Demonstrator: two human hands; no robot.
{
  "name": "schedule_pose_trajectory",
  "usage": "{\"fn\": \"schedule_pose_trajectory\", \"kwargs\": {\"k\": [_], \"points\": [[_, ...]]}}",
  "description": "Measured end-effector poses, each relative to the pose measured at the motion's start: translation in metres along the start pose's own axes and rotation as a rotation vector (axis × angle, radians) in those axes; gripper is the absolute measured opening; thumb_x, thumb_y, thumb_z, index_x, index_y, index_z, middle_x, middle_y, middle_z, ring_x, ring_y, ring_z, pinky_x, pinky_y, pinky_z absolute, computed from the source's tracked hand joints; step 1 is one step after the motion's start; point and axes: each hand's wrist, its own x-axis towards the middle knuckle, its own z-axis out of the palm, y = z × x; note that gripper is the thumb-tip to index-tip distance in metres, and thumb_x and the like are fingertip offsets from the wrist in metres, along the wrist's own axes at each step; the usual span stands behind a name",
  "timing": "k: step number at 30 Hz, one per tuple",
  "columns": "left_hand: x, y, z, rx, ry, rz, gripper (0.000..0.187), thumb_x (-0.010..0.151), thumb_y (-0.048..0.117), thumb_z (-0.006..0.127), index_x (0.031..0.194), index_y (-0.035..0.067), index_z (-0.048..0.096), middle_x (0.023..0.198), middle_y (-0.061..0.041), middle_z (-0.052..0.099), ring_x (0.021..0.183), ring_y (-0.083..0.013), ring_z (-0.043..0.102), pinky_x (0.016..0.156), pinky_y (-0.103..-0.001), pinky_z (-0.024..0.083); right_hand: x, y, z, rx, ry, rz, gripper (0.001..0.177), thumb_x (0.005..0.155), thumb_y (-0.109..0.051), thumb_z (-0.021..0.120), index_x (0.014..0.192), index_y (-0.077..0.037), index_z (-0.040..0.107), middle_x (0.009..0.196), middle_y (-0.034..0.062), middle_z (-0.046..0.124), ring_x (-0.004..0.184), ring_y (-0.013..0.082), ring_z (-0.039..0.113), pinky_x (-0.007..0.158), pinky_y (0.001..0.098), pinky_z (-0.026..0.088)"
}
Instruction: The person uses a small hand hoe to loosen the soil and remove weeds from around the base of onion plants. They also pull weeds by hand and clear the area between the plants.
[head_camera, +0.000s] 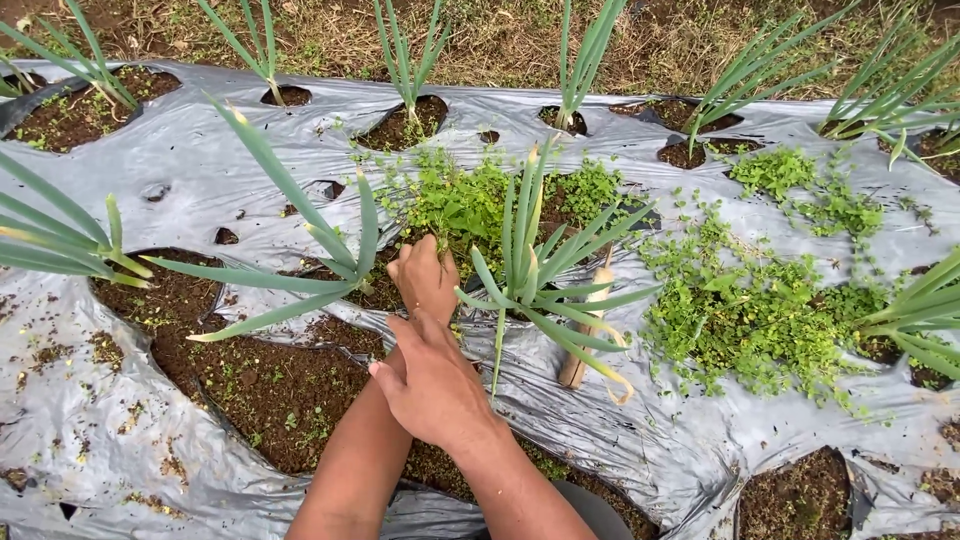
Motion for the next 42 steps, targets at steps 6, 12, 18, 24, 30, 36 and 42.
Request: {"fn": "schedule_pose_trajectory", "kwargs": {"k": [6, 12, 18, 24, 30, 36, 42], "points": [[0.000, 0.016, -0.017, 0.179, -0.213, 0.120, 0.044, 0.097, 0.057, 0.048, 0.094, 0.014, 0.056, 0.092, -0.009, 0.052, 0.091, -0.0279, 0.044, 0.077, -0.046, 0.031, 0.003, 0.006, 0.004, 0.002, 0.033, -0.043, 0.064, 0.100, -0.036, 0.052, 0.157, -0.014, 0.033, 0.167, 0.0164, 0.018, 0.153, 0.0367, 0.019, 0.118, 0.0541, 0.025], [0.018, 0.025, -0.013, 0.403, -0.464, 0.334, 0.026, 0.098, 0.036, 0.055, 0.099, 0.015, 0.070, 0.100, -0.013, 0.057, 0.099, -0.0311, 0.045, 0.086, -0.050, 0.033, 0.006, 0.011, 0.010, -0.011, 0.067, -0.108, 0.064, 0.099, -0.034, 0.054, 0.155, -0.011, 0.035, 0.162, 0.0199, 0.026, 0.150, 0.0371, 0.025, 0.115, 0.0526, 0.030], [0.044, 0.023, 0.000, 0.614, -0.642, 0.479, 0.021, 0.097, 0.017, 0.053, 0.095, 0.023, 0.073, 0.092, 0.000, 0.073, 0.101, -0.0253, 0.061, 0.091, -0.048, 0.033, 0.003, 0.009, 0.004, 0.019, 0.171, -0.186, 0.060, 0.097, -0.031, 0.055, 0.150, -0.006, 0.042, 0.160, 0.0189, 0.031, 0.147, 0.0358, 0.029, 0.115, 0.0516, 0.030], [0.034, -0.029, -0.001, 0.371, -0.273, 0.170, 0.019, 0.094, 0.025, 0.066, 0.104, 0.009, 0.067, 0.101, -0.011, 0.070, 0.104, -0.0325, 0.059, 0.088, -0.050, 0.041, 0.001, 0.011, 0.005, 0.024, 0.066, -0.100, 0.065, 0.099, -0.035, 0.053, 0.156, -0.010, 0.035, 0.163, 0.0197, 0.024, 0.148, 0.0387, 0.026, 0.114, 0.0538, 0.031], [0.035, -0.006, -0.028, 0.182, -0.392, 0.408, 0.033, 0.089, 0.011, 0.070, 0.118, 0.008, 0.055, 0.102, -0.014, 0.055, 0.093, -0.0339, 0.053, 0.080, -0.048, 0.043, 0.000, 0.003, 0.003, 0.036, 0.037, -0.092, 0.066, 0.099, -0.034, 0.053, 0.158, -0.012, 0.032, 0.165, 0.0192, 0.021, 0.150, 0.0385, 0.023, 0.115, 0.0533, 0.030], [0.035, 0.022, -0.025, 0.049, -0.594, 0.441, 0.038, 0.102, 0.033, 0.049, 0.132, 0.016, 0.062, 0.102, -0.016, 0.045, 0.094, -0.0348, 0.046, 0.076, -0.044, 0.039, 0.002, 0.010, 0.005, 0.029, 0.108, -0.162, 0.063, 0.098, -0.031, 0.055, 0.154, -0.008, 0.038, 0.161, 0.0187, 0.030, 0.147, 0.0379, 0.028, 0.113, 0.0529, 0.031], [0.038, -0.007, 0.016, -0.040, -0.499, 0.472, 0.036, 0.094, 0.006, 0.044, 0.112, 0.017, 0.073, 0.085, -0.010, 0.047, 0.084, -0.0304, 0.043, 0.076, -0.042, 0.033, 0.003, 0.011, 0.007, -0.008, 0.108, -0.162, 0.063, 0.099, -0.033, 0.054, 0.154, -0.009, 0.038, 0.160, 0.0238, 0.029, 0.147, 0.0402, 0.026, 0.114, 0.0537, 0.029]]}}
